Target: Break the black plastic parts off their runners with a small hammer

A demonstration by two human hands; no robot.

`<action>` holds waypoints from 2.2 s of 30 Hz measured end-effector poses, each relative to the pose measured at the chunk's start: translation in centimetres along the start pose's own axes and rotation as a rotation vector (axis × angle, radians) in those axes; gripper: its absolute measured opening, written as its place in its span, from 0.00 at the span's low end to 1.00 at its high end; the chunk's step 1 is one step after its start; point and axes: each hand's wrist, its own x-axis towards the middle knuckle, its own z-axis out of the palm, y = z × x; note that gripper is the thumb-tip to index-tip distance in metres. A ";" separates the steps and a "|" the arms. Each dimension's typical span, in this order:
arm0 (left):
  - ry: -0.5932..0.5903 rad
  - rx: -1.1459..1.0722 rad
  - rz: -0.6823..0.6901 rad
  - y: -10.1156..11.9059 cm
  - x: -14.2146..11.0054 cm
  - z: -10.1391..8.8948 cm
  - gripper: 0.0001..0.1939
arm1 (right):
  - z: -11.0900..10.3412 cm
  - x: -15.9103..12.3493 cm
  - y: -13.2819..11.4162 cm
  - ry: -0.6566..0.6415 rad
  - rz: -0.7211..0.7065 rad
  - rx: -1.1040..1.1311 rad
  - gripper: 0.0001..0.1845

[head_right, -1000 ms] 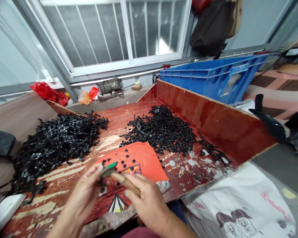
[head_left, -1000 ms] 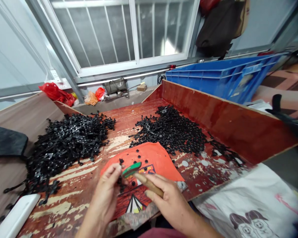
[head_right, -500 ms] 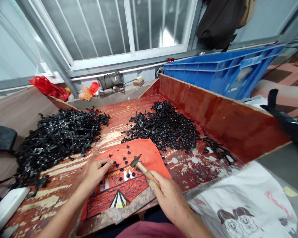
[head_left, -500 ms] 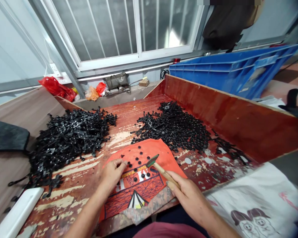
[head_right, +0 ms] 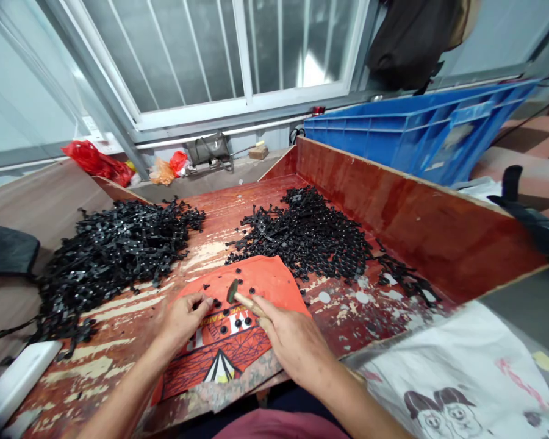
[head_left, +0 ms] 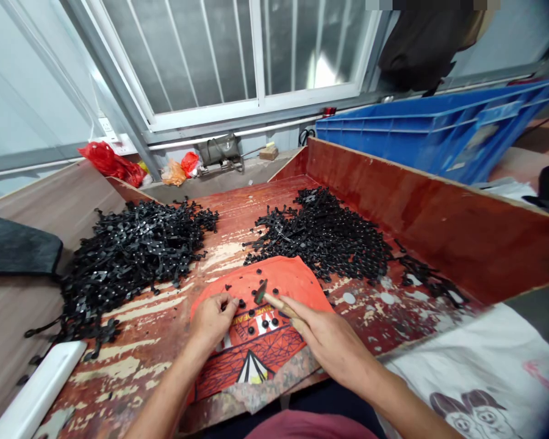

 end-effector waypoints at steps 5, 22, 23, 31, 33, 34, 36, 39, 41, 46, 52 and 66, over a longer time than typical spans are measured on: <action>0.069 0.043 0.077 -0.1 -0.1 0.2 0.14 | 0.4 1.6 -1.5 0.058 -0.084 -0.073 0.29; 0.004 0.121 0.076 0.0 -0.2 0.0 0.16 | 1.2 3.3 -1.6 0.039 -0.069 -0.164 0.29; -0.009 0.149 0.060 0.2 -0.2 -0.1 0.17 | 0.8 3.2 -1.7 0.066 -0.067 -0.149 0.30; -0.030 0.174 0.047 0.7 -0.5 -0.3 0.18 | -0.6 2.6 -2.4 0.118 -0.055 -0.122 0.29; -0.027 0.124 0.074 0.5 -0.6 -0.4 0.19 | -0.2 2.7 -2.4 0.115 -0.076 -0.117 0.30; -0.021 0.089 0.077 0.4 -0.6 -0.5 0.19 | -0.1 2.7 -2.4 0.107 -0.082 -0.117 0.30; -0.006 0.033 0.062 0.4 -0.6 -0.8 0.19 | 0.1 2.7 -2.2 0.087 -0.078 -0.121 0.30; 0.003 0.038 0.033 0.5 -0.6 -1.2 0.19 | 0.2 2.6 -1.8 0.080 -0.040 -0.133 0.29; 0.006 0.067 0.043 0.6 -0.6 -1.2 0.19 | 0.2 2.5 -1.5 0.076 -0.024 -0.146 0.29; 0.012 0.171 0.101 0.6 -0.5 -0.4 0.18 | 0.6 2.3 -0.8 0.041 0.008 -0.182 0.29; -0.001 0.211 0.106 0.3 -0.4 -0.2 0.18 | 0.9 2.1 -1.0 0.014 -0.022 -0.213 0.30; 0.056 0.120 0.149 -0.3 -0.8 0.0 0.17 | 1.5 2.6 -0.6 0.054 -0.007 -0.086 0.30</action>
